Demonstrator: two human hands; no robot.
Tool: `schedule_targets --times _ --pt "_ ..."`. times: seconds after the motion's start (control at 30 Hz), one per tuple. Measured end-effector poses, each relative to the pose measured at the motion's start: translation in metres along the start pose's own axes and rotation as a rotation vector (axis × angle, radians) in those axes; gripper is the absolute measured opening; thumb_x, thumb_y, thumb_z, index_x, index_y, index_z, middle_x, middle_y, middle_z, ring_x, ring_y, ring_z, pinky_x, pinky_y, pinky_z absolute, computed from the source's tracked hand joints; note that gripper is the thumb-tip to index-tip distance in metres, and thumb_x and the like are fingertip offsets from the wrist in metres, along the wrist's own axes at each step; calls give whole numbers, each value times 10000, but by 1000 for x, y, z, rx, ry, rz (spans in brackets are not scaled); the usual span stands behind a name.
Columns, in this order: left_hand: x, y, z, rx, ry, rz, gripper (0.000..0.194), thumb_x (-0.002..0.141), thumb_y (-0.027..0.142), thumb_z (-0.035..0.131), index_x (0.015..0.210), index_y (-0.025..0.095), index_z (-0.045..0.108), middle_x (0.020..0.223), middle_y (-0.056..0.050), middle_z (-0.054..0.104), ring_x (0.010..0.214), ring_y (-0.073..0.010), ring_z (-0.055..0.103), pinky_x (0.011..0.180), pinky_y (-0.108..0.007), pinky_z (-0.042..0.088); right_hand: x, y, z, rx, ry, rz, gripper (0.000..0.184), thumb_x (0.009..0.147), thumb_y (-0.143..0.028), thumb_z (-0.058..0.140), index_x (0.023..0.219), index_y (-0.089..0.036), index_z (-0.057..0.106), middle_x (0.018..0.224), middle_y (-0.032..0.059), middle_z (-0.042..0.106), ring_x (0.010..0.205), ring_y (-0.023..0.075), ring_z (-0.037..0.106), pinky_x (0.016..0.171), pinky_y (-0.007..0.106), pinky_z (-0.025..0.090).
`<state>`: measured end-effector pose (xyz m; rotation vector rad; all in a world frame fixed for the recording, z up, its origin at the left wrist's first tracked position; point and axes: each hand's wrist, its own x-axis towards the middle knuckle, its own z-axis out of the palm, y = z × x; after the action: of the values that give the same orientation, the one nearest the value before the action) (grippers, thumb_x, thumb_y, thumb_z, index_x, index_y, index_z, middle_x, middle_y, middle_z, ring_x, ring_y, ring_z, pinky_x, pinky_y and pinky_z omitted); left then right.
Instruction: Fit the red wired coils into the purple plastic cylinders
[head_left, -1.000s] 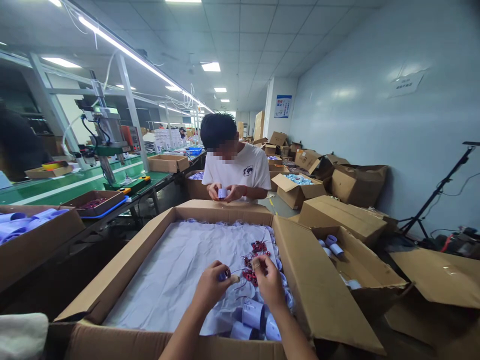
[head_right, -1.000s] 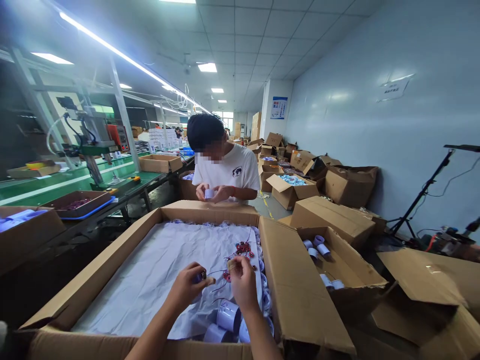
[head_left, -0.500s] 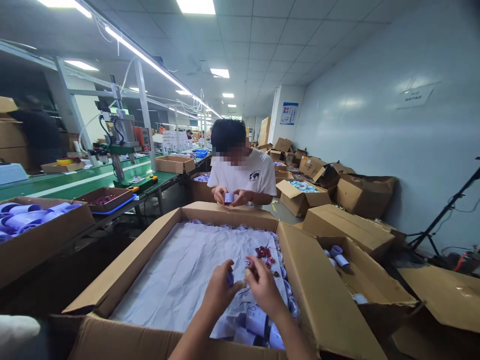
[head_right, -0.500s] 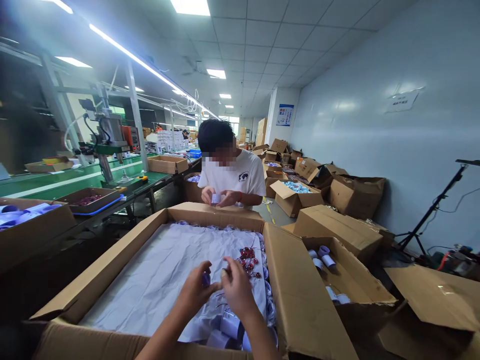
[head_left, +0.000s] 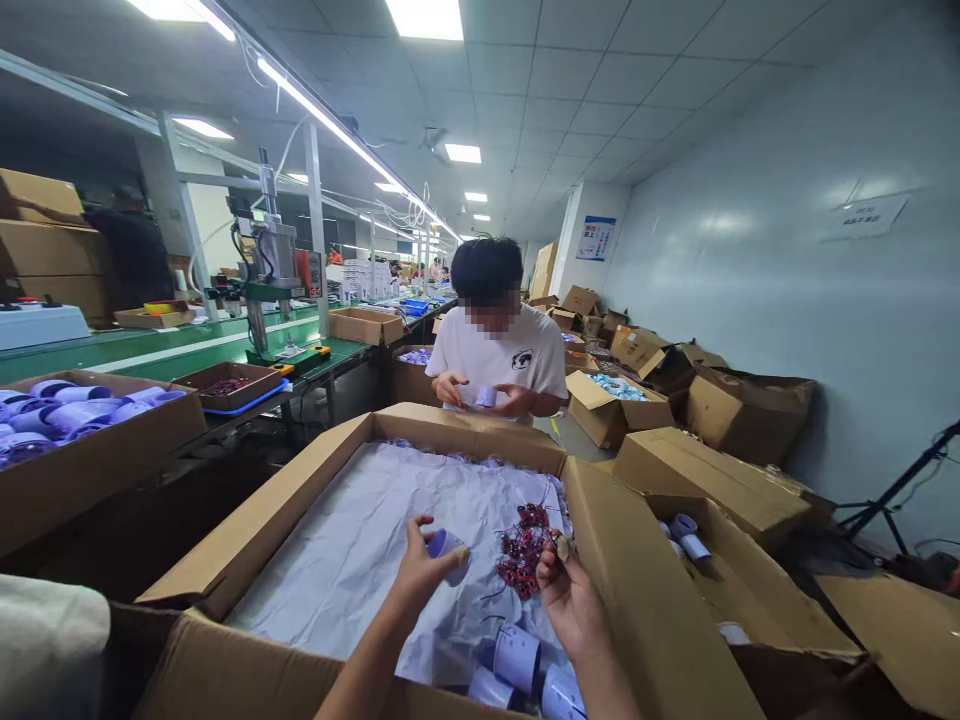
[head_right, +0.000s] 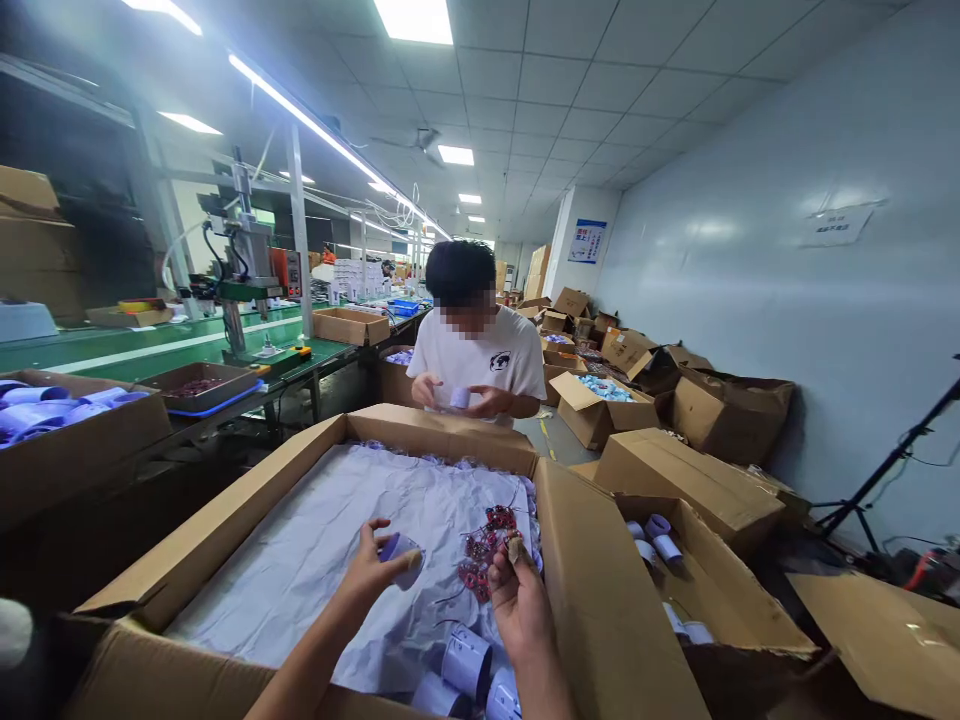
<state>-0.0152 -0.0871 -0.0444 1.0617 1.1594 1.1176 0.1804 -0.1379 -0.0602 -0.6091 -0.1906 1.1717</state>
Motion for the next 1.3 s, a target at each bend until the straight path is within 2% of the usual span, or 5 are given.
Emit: schedule_targets --times 0.17,0.33,0.6,0.8,1.3 --pt "1 -8 4 375 39 485 604 494 249 791 1036 217 526 973 -51 599 897 -262 590 827 -451 486 -16 -10 11 5 -108 48 407 433 -200 892 789 -173 694 710 -10 728 590 83 654 536 137 554" --pt "-5 -7 3 453 -34 801 458 552 209 772 973 240 597 1005 -67 633 976 -279 578 860 -459 485 -44 -19 22 -177 -158 74 398 474 -227 885 828 -181 710 753 13 725 644 110 664 618 187 570" --pt "-8 -13 5 385 -101 852 459 663 229 698 1071 233 489 1030 -57 605 937 -222 612 814 -374 516 -77 -20 29 -513 -483 136 244 639 -341 801 790 -187 687 718 27 701 585 120 644 565 224 512" --pt "-16 -10 3 483 -80 1014 595 675 62 538 1223 222 369 1151 -124 486 1113 -271 495 929 -454 450 -79 -1 26 -523 -452 130 281 655 -364 788 838 -208 642 763 26 711 655 130 660 643 262 521" --pt "-20 -5 8 495 -8 1087 455 645 80 614 1043 233 453 979 -55 491 907 -207 518 771 -341 487 -78 9 36 -560 -345 118 412 576 -455 813 815 -170 636 734 45 709 599 133 643 548 234 480"
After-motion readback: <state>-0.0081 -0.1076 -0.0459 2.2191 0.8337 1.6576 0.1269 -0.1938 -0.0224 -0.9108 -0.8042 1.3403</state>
